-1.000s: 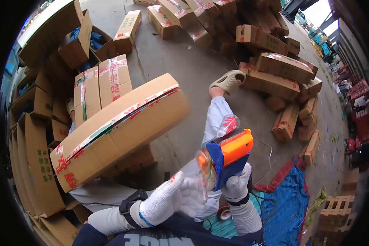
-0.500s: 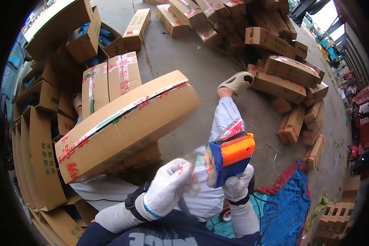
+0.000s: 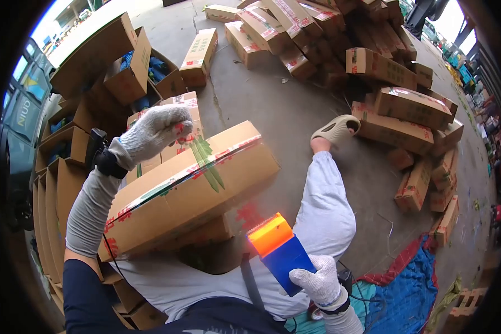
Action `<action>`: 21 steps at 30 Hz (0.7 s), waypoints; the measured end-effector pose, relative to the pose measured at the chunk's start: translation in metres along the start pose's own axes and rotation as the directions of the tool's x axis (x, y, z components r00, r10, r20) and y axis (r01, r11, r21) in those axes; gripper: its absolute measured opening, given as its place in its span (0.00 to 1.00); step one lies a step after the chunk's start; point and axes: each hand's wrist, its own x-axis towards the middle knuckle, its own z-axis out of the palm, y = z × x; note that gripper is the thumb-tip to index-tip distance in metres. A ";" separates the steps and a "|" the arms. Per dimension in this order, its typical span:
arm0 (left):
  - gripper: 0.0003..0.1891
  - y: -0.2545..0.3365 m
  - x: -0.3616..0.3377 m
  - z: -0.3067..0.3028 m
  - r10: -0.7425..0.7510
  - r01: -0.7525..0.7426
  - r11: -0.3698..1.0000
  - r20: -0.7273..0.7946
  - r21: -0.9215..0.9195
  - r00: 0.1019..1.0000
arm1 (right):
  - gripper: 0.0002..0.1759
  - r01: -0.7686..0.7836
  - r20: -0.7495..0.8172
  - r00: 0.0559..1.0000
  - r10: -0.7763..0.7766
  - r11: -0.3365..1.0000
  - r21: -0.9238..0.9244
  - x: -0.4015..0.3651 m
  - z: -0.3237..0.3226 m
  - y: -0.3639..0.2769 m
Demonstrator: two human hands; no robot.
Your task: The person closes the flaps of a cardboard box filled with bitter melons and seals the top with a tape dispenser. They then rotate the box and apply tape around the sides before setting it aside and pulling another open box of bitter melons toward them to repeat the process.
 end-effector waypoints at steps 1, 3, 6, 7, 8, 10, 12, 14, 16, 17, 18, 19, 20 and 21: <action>0.09 -0.016 0.008 0.003 0.041 -0.041 0.999 -0.009 0.032 0.999 | 0.22 0.024 -0.007 1.000 -0.025 0.994 -0.109 0.010 0.001 0.002; 0.09 -0.034 0.025 0.010 -0.085 0.081 0.989 -0.029 -0.122 0.996 | 0.19 0.080 -0.065 0.993 -0.097 0.970 -0.229 0.033 0.014 -0.002; 0.13 -0.064 0.059 0.013 -0.352 0.352 0.936 -0.026 -0.006 0.936 | 0.20 0.181 -0.067 0.976 -0.208 0.939 -0.292 0.075 0.018 -0.010; 0.14 -0.093 0.064 0.017 -0.358 0.358 0.934 -0.005 -0.002 0.934 | 0.20 0.106 -0.067 0.990 -0.128 0.960 -0.260 0.081 0.024 -0.026; 0.14 -0.123 0.066 0.022 -0.365 0.364 0.931 0.013 0.005 0.931 | 0.20 0.084 -0.062 0.993 -0.098 0.975 -0.208 0.088 0.028 -0.035; 0.14 -0.137 0.066 0.032 -0.407 0.405 0.911 0.014 0.072 0.913 | 0.19 0.039 -0.042 0.998 -0.043 0.994 -0.102 0.103 0.034 -0.046; 0.14 -0.145 0.066 0.039 -0.448 0.450 0.890 -0.044 0.076 0.893 | 0.19 0.031 -0.023 0.999 -0.034 0.992 -0.124 0.118 0.037 -0.049; 0.15 -0.171 0.065 0.051 -0.469 0.470 0.882 -0.056 0.023 0.882 | 0.20 -0.012 -0.013 1.000 0.010 0.985 -0.170 0.129 0.039 -0.055; 0.17 -0.175 0.054 0.076 -0.519 0.512 0.854 0.067 0.095 0.852 | 0.20 -0.054 -0.017 0.998 0.053 0.989 -0.138 0.134 0.034 -0.055; 0.19 -0.177 0.045 0.097 -0.517 0.502 0.855 0.164 0.127 0.840 | 0.20 -0.056 -0.021 0.998 0.053 0.991 -0.123 0.135 0.033 -0.053; 0.21 -0.182 0.040 0.114 -0.513 0.489 0.858 0.259 0.158 0.818 | 0.20 -0.057 -0.026 0.998 0.054 0.993 -0.107 0.135 0.032 -0.051; 0.22 -0.187 0.039 0.120 -0.475 0.485 0.871 0.387 0.080 0.790 | 0.20 -0.022 -0.022 1.000 0.020 0.993 -0.116 0.136 0.030 -0.046; 0.23 -0.191 0.039 0.126 -0.418 0.487 0.874 0.509 -0.001 0.752 | 0.20 -0.002 -0.025 1.000 -0.001 0.995 -0.101 0.135 0.027 -0.037; 0.23 -0.171 0.043 0.116 -0.444 0.566 0.822 0.547 -0.066 0.709 | 0.20 0.017 -0.027 0.999 -0.019 0.996 -0.088 0.135 0.023 -0.026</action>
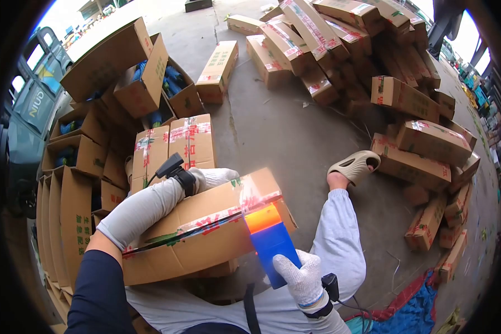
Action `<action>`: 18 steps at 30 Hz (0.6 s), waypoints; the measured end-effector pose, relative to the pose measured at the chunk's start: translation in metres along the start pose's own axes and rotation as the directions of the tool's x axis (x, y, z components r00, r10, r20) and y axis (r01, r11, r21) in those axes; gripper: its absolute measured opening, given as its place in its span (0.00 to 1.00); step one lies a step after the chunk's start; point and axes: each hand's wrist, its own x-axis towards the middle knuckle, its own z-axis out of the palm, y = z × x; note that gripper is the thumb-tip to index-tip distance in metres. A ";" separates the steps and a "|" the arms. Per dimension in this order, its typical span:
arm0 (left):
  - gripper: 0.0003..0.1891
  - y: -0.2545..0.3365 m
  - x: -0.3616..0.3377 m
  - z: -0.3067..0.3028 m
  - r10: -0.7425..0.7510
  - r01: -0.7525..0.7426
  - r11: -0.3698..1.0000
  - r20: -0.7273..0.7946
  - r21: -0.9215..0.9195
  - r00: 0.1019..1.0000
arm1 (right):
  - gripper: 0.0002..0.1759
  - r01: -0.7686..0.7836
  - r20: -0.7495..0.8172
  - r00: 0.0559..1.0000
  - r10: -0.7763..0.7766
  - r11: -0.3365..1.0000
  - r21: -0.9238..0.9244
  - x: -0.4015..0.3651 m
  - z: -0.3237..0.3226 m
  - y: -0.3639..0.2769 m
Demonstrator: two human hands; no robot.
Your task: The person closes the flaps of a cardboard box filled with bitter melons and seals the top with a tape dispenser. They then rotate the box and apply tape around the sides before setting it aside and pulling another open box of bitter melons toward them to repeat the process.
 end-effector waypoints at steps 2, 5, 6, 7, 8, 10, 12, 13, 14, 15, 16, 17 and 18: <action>0.21 0.000 -0.006 0.009 0.063 -0.049 0.994 -0.148 0.101 0.987 | 0.21 0.056 0.001 0.998 -0.056 0.998 0.010 0.000 -0.006 0.013; 0.19 0.023 -0.011 -0.003 0.212 -0.103 0.917 -0.253 0.385 0.944 | 0.23 0.098 -0.028 0.995 -0.097 0.995 0.027 -0.004 -0.008 0.025; 0.18 0.030 -0.015 -0.005 0.260 -0.107 0.869 -0.262 0.484 0.929 | 0.23 0.124 -0.025 0.992 -0.123 0.991 0.044 -0.007 -0.009 0.031; 0.17 0.035 -0.022 -0.003 0.198 -0.052 0.876 -0.259 0.479 0.945 | 0.24 0.150 -0.022 0.989 -0.149 0.987 0.065 -0.010 -0.010 0.037; 0.17 0.040 -0.030 -0.002 0.136 0.004 0.878 -0.258 0.478 0.957 | 0.25 0.179 -0.021 0.984 -0.178 0.980 0.086 -0.012 -0.009 0.044; 0.15 0.043 -0.048 -0.001 0.095 0.002 0.902 -0.204 0.431 0.974 | 0.25 0.233 -0.029 0.973 -0.231 0.967 0.108 -0.014 -0.007 0.055; 0.14 0.031 -0.063 -0.007 0.062 0.013 0.908 -0.164 0.420 0.985 | 0.26 0.252 -0.047 0.968 -0.248 0.958 0.137 -0.013 -0.006 0.061; 0.14 0.022 -0.070 -0.009 0.042 0.019 0.910 -0.137 0.415 0.990 | 0.25 0.254 -0.042 0.967 -0.251 0.956 0.146 -0.012 -0.006 0.062; 0.15 0.011 -0.080 -0.006 0.036 0.066 0.880 -0.204 0.471 0.978 | 0.25 0.256 -0.036 0.967 -0.253 0.954 0.154 -0.010 -0.008 0.062; 0.15 0.017 -0.097 0.001 -0.038 0.218 0.758 -0.291 0.615 0.956 | 0.25 0.264 -0.031 0.964 -0.263 0.951 0.159 -0.009 -0.008 0.060; 0.16 0.023 -0.115 0.009 0.038 0.237 0.801 -0.442 0.550 0.896 | 0.26 0.280 -0.035 0.960 -0.278 0.948 0.152 -0.011 -0.007 0.058; 0.17 0.034 -0.134 0.020 0.103 0.240 0.843 -0.583 0.481 0.806 | 0.27 0.285 -0.027 0.958 -0.284 0.947 0.146 -0.010 -0.009 0.055; 0.24 0.065 -0.164 0.038 0.099 0.195 0.910 -0.649 0.365 0.754 | 0.27 0.283 -0.027 0.959 -0.282 0.947 0.149 -0.012 -0.010 0.055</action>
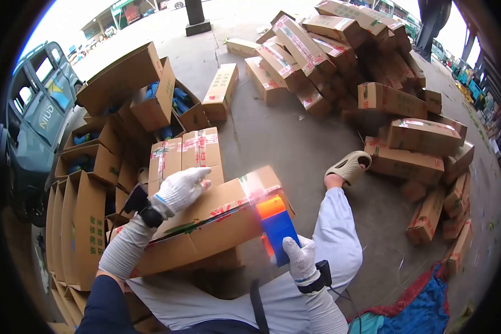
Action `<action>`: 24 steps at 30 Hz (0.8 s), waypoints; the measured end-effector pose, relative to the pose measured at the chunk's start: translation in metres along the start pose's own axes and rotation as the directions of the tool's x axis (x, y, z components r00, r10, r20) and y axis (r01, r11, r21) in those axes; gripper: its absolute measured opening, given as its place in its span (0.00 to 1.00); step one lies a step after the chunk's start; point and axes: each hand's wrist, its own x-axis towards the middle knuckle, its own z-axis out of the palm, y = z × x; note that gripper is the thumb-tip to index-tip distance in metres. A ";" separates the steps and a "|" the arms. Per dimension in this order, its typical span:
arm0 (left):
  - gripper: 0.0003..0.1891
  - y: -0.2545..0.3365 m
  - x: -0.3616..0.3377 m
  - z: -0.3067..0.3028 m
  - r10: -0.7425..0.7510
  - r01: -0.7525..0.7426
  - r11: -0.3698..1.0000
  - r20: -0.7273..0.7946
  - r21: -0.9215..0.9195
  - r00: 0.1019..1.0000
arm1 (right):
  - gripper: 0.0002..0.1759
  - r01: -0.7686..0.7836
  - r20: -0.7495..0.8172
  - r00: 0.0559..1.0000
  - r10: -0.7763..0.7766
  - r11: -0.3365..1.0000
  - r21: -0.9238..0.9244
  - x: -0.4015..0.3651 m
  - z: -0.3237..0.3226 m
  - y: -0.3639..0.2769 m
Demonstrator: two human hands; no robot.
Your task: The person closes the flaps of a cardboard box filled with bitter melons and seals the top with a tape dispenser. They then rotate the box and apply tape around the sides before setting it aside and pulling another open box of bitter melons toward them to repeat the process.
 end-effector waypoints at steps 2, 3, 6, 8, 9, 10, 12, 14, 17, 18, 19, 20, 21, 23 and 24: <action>0.41 0.063 -0.070 -0.016 0.011 -0.005 0.994 -0.053 0.106 0.999 | 0.28 0.007 -0.001 1.000 -0.007 1.000 0.011 -0.002 0.004 0.003; 0.52 0.086 -0.098 -0.004 0.068 -0.055 0.940 -0.027 0.336 0.997 | 0.29 0.017 -0.002 1.000 -0.017 1.000 0.013 -0.002 0.006 0.003; 0.63 0.081 -0.107 0.065 0.022 0.069 0.877 -0.183 0.476 0.983 | 0.29 0.016 -0.009 1.000 -0.016 0.998 0.059 -0.002 0.012 0.001; 0.62 0.074 -0.092 0.069 0.077 0.023 0.908 -0.223 0.418 0.972 | 0.29 0.016 -0.034 0.999 -0.014 0.999 0.051 -0.005 0.023 -0.010; 0.62 0.074 -0.085 0.067 0.095 0.006 0.926 -0.247 0.377 0.964 | 0.29 0.008 -0.052 0.999 -0.006 0.999 0.044 -0.006 0.027 -0.010; 0.60 0.073 -0.075 0.058 0.074 0.002 0.935 -0.198 0.355 0.977 | 0.28 0.006 -0.069 0.998 -0.004 0.999 0.037 -0.006 0.030 -0.009; 0.60 0.081 -0.056 0.044 0.000 0.027 0.948 -0.085 0.317 0.996 | 0.27 -0.006 -0.088 0.996 0.009 0.999 0.043 -0.011 0.038 -0.007; 0.60 0.090 -0.046 0.050 0.024 -0.013 0.961 -0.036 0.277 0.999 | 0.27 -0.027 -0.087 0.996 0.029 0.999 0.022 -0.017 0.045 -0.005; 0.58 0.092 -0.044 0.069 0.117 -0.060 0.905 -0.111 0.420 0.987 | 0.24 -0.308 0.007 0.951 0.309 0.945 0.107 -0.018 0.046 -0.029; 0.57 0.094 -0.047 0.065 0.087 -0.065 0.923 -0.042 0.380 0.995 | 0.23 -0.428 0.084 0.904 0.420 0.889 0.165 -0.011 0.046 -0.043; 0.57 0.093 -0.047 0.063 0.080 -0.060 0.931 -0.040 0.360 0.996 | 0.23 -0.542 0.166 0.840 0.516 0.812 0.217 -0.004 0.044 -0.052; 0.57 0.090 -0.046 0.060 0.078 -0.060 0.938 -0.039 0.340 0.996 | 0.21 -0.591 0.230 0.802 0.551 0.789 0.168 0.007 0.036 -0.044; 0.57 0.088 -0.047 0.059 0.074 -0.058 0.946 -0.037 0.319 0.997 | 0.21 -0.533 0.191 0.842 0.504 0.830 0.162 0.007 0.042 -0.044; 0.57 0.085 -0.046 0.062 0.101 -0.077 0.944 -0.059 0.321 0.993 | 0.22 -0.467 0.134 0.883 0.449 0.865 0.183 -0.002 0.050 -0.062; 0.57 0.085 -0.047 0.062 0.105 -0.079 0.944 -0.064 0.322 0.992 | 0.22 -0.444 0.108 0.896 0.431 0.881 0.166 -0.012 0.052 -0.081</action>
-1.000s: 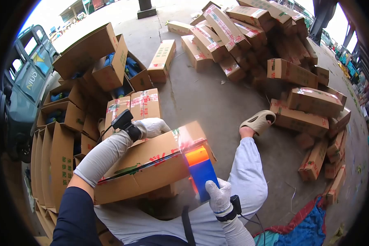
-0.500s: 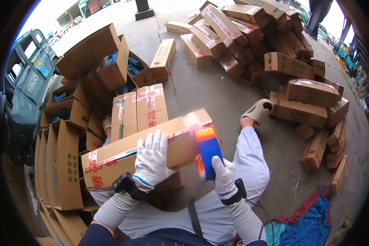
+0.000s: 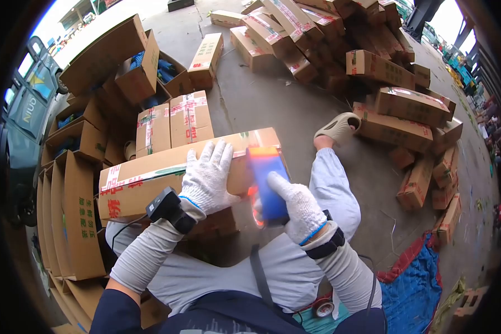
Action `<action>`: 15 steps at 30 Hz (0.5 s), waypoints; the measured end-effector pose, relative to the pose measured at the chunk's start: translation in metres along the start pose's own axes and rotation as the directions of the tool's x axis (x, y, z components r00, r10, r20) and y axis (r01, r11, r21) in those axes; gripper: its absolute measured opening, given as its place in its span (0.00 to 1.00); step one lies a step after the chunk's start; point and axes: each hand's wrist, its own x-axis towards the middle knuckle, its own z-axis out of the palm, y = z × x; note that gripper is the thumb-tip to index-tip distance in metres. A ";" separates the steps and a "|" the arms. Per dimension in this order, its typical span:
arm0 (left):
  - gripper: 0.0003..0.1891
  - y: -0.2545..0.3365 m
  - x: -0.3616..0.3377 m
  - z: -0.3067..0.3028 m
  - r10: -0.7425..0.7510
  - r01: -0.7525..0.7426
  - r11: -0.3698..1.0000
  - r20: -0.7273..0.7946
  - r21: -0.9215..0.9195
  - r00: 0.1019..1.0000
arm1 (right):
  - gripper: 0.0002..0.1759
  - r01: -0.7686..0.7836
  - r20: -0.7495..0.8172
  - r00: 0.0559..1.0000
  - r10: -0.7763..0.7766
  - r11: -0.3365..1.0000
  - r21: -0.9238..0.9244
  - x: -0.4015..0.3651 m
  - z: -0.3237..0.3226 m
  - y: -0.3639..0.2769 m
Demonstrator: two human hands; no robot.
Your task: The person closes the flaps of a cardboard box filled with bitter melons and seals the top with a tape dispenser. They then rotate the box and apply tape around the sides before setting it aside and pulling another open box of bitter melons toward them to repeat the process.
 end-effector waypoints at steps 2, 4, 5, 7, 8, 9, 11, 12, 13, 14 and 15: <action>0.57 -0.002 0.003 -0.001 -0.010 0.010 1.000 -0.009 0.012 1.000 | 0.23 0.064 -0.020 0.998 -0.065 0.996 -0.060 -0.038 0.020 -0.018; 0.56 -0.012 0.026 0.017 -0.050 0.056 0.994 -0.055 0.098 0.997 | 0.24 0.112 -0.063 0.991 -0.121 0.984 -0.138 -0.094 0.036 -0.021; 0.55 0.002 0.028 -0.021 -0.111 0.112 0.994 0.063 -0.010 0.992 | 0.24 0.122 -0.088 0.986 -0.140 0.975 -0.187 -0.123 0.041 -0.023; 0.53 0.009 0.018 -0.008 -0.063 0.068 0.997 -0.143 0.031 0.988 | 0.24 0.194 -0.129 0.964 -0.232 0.948 -0.253 -0.164 0.046 -0.017; 0.53 0.012 0.013 -0.006 -0.042 0.045 0.998 -0.065 0.044 0.997 | 0.25 0.321 -0.179 0.910 -0.374 0.909 -0.264 -0.142 0.005 0.000; 0.53 0.017 0.008 -0.013 -0.016 0.016 0.998 0.006 0.062 1.000 | 0.25 0.292 -0.154 0.941 -0.300 0.954 -0.071 -0.132 -0.031 0.010; 0.48 0.010 -0.007 0.006 0.128 -0.126 0.992 -0.150 0.023 0.980 | 0.23 0.377 -0.227 0.899 -0.375 0.925 -0.035 -0.119 -0.053 0.023; 0.41 0.009 -0.014 0.003 0.157 -0.173 0.984 -0.249 -0.046 0.956 | 0.22 0.404 -0.241 0.884 -0.400 0.914 -0.034 -0.117 -0.056 0.026; 0.34 0.014 -0.023 -0.001 0.171 -0.223 0.968 -0.343 -0.119 0.924 | 0.20 0.424 -0.260 0.870 -0.419 0.905 -0.037 -0.118 -0.062 0.029; 0.29 0.025 -0.038 -0.009 -0.038 -0.131 0.779 -0.256 -0.613 0.966 | 0.22 0.433 -0.245 0.876 -0.416 0.901 0.018 -0.115 -0.068 0.030; 0.25 0.037 -0.053 -0.010 -0.175 0.001 0.368 -0.068 -0.930 0.982 | 0.24 0.441 -0.230 0.880 -0.415 0.895 0.074 -0.112 -0.076 0.030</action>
